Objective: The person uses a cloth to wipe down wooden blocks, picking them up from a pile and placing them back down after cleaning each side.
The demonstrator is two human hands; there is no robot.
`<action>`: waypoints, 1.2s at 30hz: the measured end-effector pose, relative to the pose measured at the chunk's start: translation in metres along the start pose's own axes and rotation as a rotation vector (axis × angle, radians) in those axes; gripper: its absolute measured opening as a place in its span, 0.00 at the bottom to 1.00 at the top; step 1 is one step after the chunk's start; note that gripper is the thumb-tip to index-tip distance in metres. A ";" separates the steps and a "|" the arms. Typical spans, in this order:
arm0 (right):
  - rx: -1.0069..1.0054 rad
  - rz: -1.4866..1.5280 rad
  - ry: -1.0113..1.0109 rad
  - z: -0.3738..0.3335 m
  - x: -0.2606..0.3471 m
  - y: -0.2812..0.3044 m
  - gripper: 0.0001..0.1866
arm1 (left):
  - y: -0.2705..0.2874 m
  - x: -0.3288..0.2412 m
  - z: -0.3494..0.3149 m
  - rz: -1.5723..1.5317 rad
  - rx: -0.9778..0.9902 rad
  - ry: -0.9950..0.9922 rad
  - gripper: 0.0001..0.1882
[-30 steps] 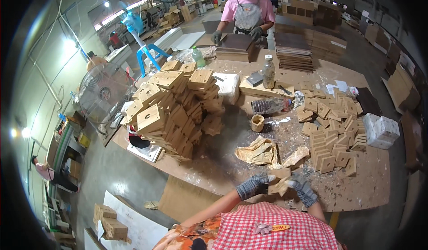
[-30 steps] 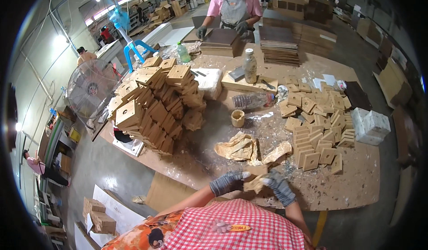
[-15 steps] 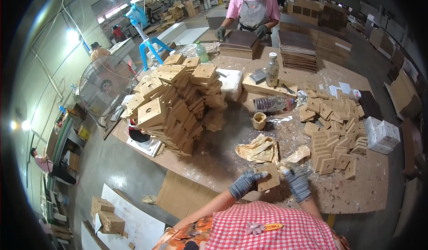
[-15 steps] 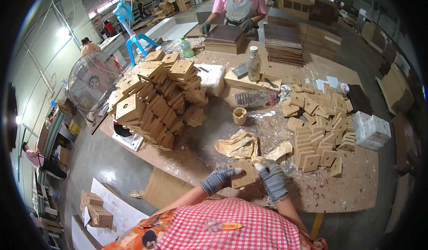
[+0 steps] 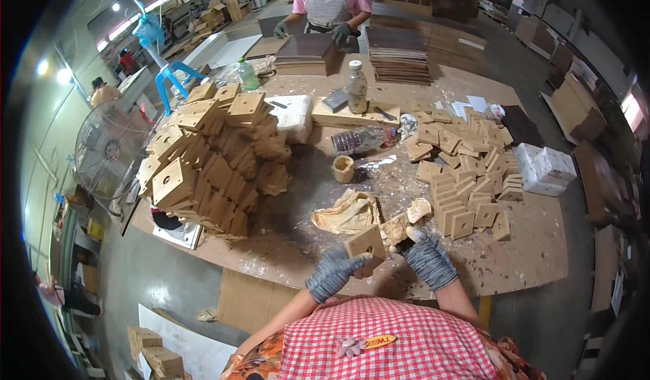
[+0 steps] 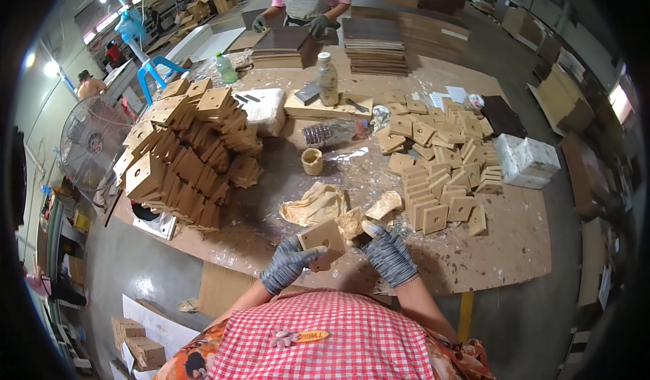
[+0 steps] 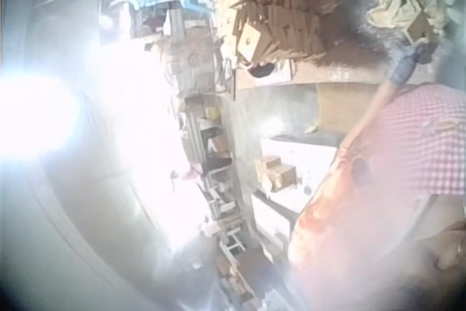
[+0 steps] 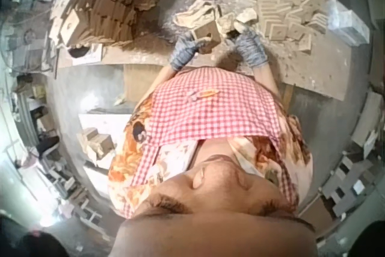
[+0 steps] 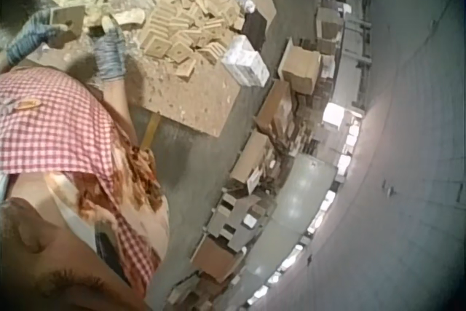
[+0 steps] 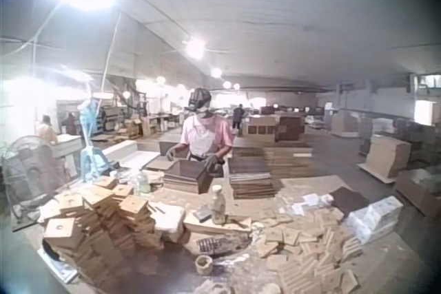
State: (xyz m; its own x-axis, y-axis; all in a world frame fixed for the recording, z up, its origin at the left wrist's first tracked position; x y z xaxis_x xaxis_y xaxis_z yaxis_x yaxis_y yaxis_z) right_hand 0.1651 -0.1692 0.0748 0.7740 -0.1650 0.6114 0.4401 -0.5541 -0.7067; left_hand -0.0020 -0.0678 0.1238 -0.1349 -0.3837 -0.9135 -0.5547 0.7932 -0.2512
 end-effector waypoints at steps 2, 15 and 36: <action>0.022 0.054 0.000 -0.012 0.007 -0.019 0.15 | -0.007 -0.012 -0.003 0.005 0.018 -0.018 0.22; 0.356 -1.459 0.930 -0.075 0.041 -0.132 0.16 | -0.027 -0.012 0.007 0.188 0.039 -0.061 0.12; 0.060 -0.947 0.660 -0.052 0.080 -0.078 0.14 | -0.014 -0.022 0.002 0.083 0.123 -0.038 0.24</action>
State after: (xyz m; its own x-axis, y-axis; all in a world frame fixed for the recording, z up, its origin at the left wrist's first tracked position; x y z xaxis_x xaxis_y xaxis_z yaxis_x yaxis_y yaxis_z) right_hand 0.1688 -0.1815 0.1974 -0.2582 -0.1084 0.9600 0.7513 -0.6472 0.1290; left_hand 0.0108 -0.0697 0.1466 -0.1439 -0.2977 -0.9438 -0.4381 0.8743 -0.2089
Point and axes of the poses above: each hand's wrist, its own z-axis towards the middle knuckle, its own y-axis out of the back of the hand, x = y × z, the point moved 7 cm from there along z, towards the middle knuckle, and after that the axes turned 1 degree about z, right-handed, at the moved point
